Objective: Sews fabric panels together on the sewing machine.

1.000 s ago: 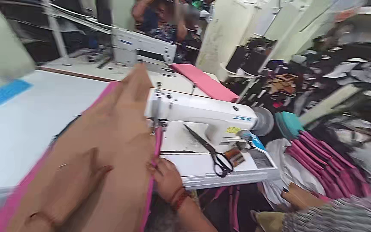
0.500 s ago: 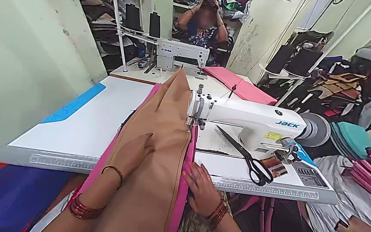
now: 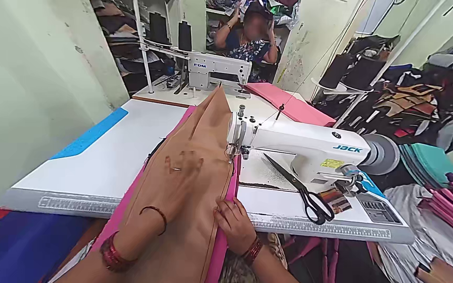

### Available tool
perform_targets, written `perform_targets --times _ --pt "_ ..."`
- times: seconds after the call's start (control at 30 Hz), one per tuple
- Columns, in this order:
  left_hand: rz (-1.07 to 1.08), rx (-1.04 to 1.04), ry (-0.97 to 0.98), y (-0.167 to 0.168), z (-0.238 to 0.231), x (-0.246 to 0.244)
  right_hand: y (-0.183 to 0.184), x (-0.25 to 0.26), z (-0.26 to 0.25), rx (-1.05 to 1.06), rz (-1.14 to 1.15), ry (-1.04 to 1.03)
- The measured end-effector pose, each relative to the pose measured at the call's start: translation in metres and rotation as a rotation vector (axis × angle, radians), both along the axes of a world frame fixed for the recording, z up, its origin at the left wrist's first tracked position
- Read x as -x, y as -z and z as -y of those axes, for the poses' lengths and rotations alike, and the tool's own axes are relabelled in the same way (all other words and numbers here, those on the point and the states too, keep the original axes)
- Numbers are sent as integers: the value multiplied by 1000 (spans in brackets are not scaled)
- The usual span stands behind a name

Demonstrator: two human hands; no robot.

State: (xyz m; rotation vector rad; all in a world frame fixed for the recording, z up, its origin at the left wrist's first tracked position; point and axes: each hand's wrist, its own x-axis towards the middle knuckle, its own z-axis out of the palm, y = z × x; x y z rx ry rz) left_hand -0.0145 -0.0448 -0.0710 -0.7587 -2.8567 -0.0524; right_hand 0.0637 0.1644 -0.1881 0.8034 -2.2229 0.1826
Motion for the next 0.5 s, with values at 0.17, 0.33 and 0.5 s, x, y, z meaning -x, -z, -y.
perform_targets --times 0.17,0.33,0.5 --pt "326 -6 329 18 -40 9 4 2 3 6 -83 34" --pt "402 -76 301 30 -43 18 -5 0 6 13 -113 70" --pt "385 -71 255 30 -49 12 -12 0 4 91 -65 55"
